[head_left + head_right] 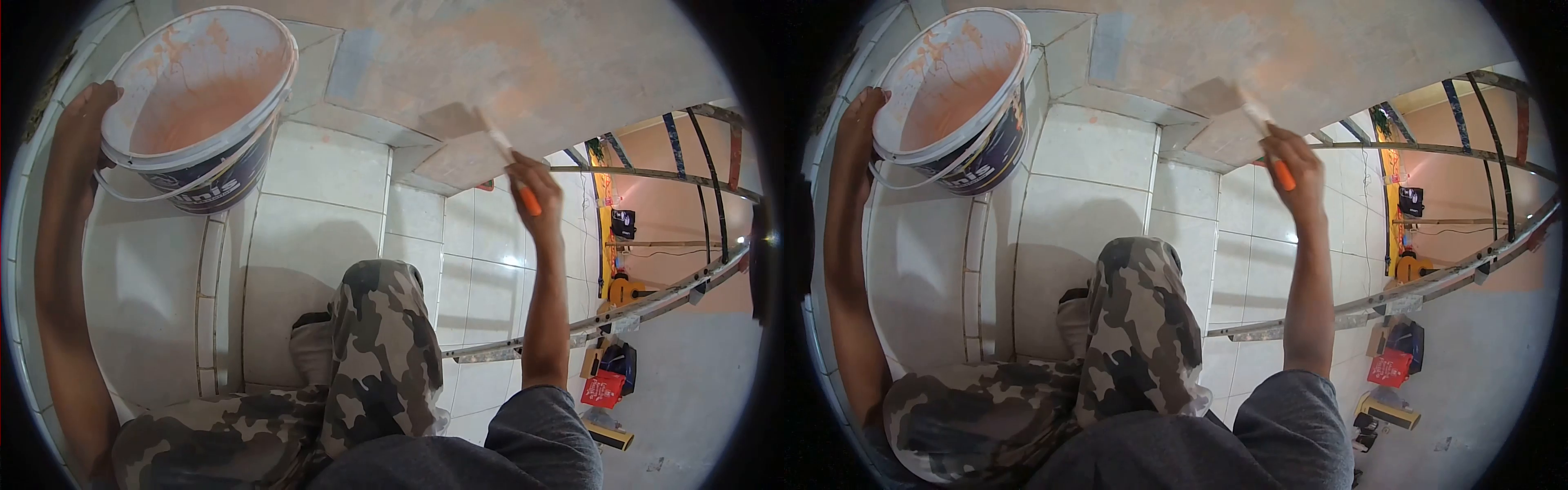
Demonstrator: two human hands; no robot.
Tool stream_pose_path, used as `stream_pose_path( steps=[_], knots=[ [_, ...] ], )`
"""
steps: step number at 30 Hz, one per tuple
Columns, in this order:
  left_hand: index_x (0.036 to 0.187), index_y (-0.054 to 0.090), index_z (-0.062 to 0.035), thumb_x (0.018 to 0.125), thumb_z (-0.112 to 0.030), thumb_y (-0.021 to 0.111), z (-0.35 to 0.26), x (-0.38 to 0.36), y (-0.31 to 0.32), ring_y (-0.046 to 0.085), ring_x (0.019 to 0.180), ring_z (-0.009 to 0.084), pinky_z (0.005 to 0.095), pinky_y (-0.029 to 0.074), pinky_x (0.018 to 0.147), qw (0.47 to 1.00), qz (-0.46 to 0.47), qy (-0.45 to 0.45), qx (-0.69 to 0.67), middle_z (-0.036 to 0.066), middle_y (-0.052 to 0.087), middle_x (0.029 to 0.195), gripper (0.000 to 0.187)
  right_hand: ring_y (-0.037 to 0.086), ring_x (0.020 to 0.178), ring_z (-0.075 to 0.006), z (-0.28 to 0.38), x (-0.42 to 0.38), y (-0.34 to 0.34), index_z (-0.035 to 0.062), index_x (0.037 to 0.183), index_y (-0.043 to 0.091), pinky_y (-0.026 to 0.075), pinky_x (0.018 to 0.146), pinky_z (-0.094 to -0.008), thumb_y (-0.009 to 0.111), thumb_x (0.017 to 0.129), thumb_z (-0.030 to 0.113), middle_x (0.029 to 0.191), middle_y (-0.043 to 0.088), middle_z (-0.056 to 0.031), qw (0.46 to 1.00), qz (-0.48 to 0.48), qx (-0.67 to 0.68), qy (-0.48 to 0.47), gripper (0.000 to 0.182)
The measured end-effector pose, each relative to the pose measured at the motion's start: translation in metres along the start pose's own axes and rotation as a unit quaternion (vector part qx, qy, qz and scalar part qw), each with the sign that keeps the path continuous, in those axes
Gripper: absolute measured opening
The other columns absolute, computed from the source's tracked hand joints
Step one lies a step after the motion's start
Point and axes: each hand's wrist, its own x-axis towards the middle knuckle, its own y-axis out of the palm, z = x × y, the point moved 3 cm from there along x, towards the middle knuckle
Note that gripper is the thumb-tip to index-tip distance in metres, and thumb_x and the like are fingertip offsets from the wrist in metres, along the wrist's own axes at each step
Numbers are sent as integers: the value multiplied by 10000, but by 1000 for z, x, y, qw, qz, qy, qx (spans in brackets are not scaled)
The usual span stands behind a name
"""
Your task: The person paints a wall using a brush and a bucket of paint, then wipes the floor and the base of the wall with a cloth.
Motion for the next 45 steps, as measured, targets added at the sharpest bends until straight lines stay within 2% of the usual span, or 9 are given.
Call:
stream_pose_path(
  steps=[5,7,18,26,32,34,38,42,45],
  knots=[
    [953,607,-89,929,-349,552,-2,-1,3,562,734,66,215,443,673,1000,-3,7,-15,-12,599,835,268,666,972,-297,-7,-12,61,77,923,669,547,800,-371,690,785,26,1111,692,-110,993,97,60,15,149],
    [852,572,-113,862,-329,561,-17,-17,13,434,515,41,214,315,463,998,-56,25,-18,-48,493,650,217,667,968,-294,-12,-11,78,82,923,671,548,790,-372,687,793,43,1102,696,-105,993,103,57,16,137],
    [937,605,-116,909,-388,552,-12,-12,6,502,589,38,199,366,515,999,-34,16,25,-48,558,733,278,658,981,-295,-27,8,88,78,941,674,543,797,-381,656,819,81,1111,689,-98,993,109,31,-16,124],
    [942,600,-87,921,-348,550,1,-1,2,540,705,78,226,435,658,999,-20,7,-24,-8,572,815,266,684,990,-277,21,44,-25,41,950,696,562,827,-350,712,753,-67,1131,686,-137,988,-122,-92,-36,225],
    [917,588,-92,910,-319,559,-6,-6,5,534,699,65,218,425,646,1000,-29,5,-5,-17,568,801,229,664,996,-272,49,38,41,60,962,680,549,815,-374,659,813,51,1100,688,-125,995,37,40,-80,150],
    [878,580,-90,854,-304,575,-6,-4,7,438,512,67,232,324,455,998,-53,33,-34,-24,510,668,216,661,990,-258,56,40,74,100,973,682,550,796,-376,630,828,63,1092,696,-76,993,78,60,-65,158],
    [850,567,-81,849,-285,577,-18,-13,8,439,512,75,237,330,455,998,-55,27,-29,-17,502,663,204,662,986,-257,45,53,114,101,965,678,550,773,-387,616,818,67,1087,701,-63,989,118,64,-58,163],
    [799,527,-139,890,-286,551,-20,-18,11,435,543,26,208,320,463,998,-54,12,-8,-64,477,672,174,658,996,-262,30,66,120,101,973,680,549,777,-394,613,827,102,1093,698,-70,987,137,61,-54,161],
    [802,528,-138,884,-293,555,-17,-15,8,440,541,32,209,325,467,998,-51,21,-10,-60,482,674,178,670,981,-274,35,89,67,81,977,683,555,800,-385,645,793,19,1091,697,-90,998,27,27,-58,199]
  ],
)
